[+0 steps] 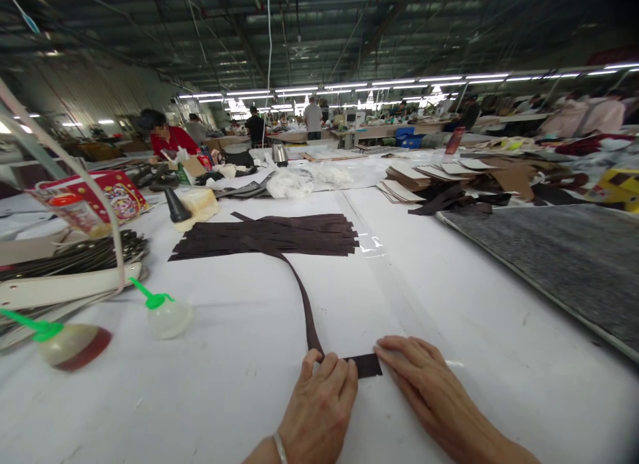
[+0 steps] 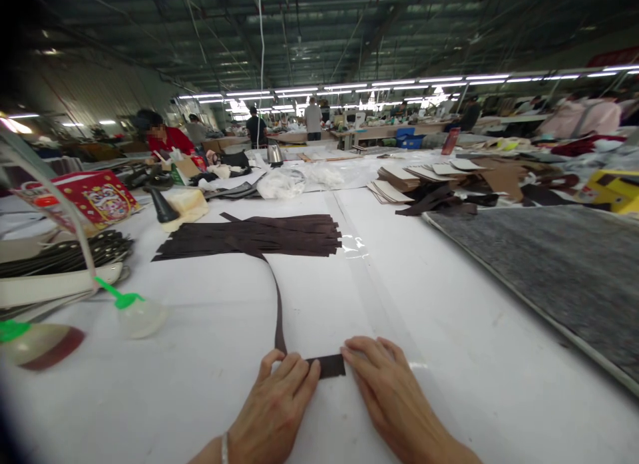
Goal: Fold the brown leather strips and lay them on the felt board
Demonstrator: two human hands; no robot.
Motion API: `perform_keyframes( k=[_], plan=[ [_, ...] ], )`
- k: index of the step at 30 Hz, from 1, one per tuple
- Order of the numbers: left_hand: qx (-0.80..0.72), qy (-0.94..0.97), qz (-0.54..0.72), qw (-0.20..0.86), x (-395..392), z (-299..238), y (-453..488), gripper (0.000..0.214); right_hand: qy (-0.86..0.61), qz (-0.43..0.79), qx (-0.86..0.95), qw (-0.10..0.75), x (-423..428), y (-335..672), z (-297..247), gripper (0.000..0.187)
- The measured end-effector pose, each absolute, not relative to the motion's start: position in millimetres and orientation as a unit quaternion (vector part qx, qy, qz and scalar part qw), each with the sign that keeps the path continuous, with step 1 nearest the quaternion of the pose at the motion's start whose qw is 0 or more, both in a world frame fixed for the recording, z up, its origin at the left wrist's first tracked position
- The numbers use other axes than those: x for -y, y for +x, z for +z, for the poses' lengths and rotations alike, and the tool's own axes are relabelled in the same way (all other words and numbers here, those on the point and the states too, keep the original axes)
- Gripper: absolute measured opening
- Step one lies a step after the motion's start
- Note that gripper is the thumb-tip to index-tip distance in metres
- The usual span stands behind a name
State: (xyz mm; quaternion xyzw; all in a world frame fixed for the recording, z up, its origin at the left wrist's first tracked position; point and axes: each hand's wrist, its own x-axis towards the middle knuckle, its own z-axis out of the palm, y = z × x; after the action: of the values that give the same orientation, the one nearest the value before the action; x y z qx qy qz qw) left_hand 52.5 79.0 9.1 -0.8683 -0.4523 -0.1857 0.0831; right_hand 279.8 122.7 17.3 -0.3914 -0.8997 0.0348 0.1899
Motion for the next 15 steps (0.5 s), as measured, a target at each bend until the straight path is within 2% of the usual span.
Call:
perform_keyframes(
  k=[3, 9, 12, 15],
  plan=[
    [0.452, -0.865, -0.192, 0.103, -78, 8, 54, 0.032, -0.406, 0.021, 0.884, 0.231, -123, 281, 19, 0.045],
    [0.446, -0.861, -0.210, 0.126, -77, 5, 55, 0.033, -0.361, -0.054, 0.915, 0.171, -119, 279, 13, 0.035],
    [0.429, -0.847, -0.261, 0.175, -84, 2, 57, 0.033, -0.351, -0.070, 0.903, 0.239, -127, 278, 8, 0.032],
    [0.427, -0.809, -0.338, 0.222, -99, -2, 61, 0.032, -0.336, -0.071, 0.884, 0.317, -142, 271, 3, 0.039]
  ],
)
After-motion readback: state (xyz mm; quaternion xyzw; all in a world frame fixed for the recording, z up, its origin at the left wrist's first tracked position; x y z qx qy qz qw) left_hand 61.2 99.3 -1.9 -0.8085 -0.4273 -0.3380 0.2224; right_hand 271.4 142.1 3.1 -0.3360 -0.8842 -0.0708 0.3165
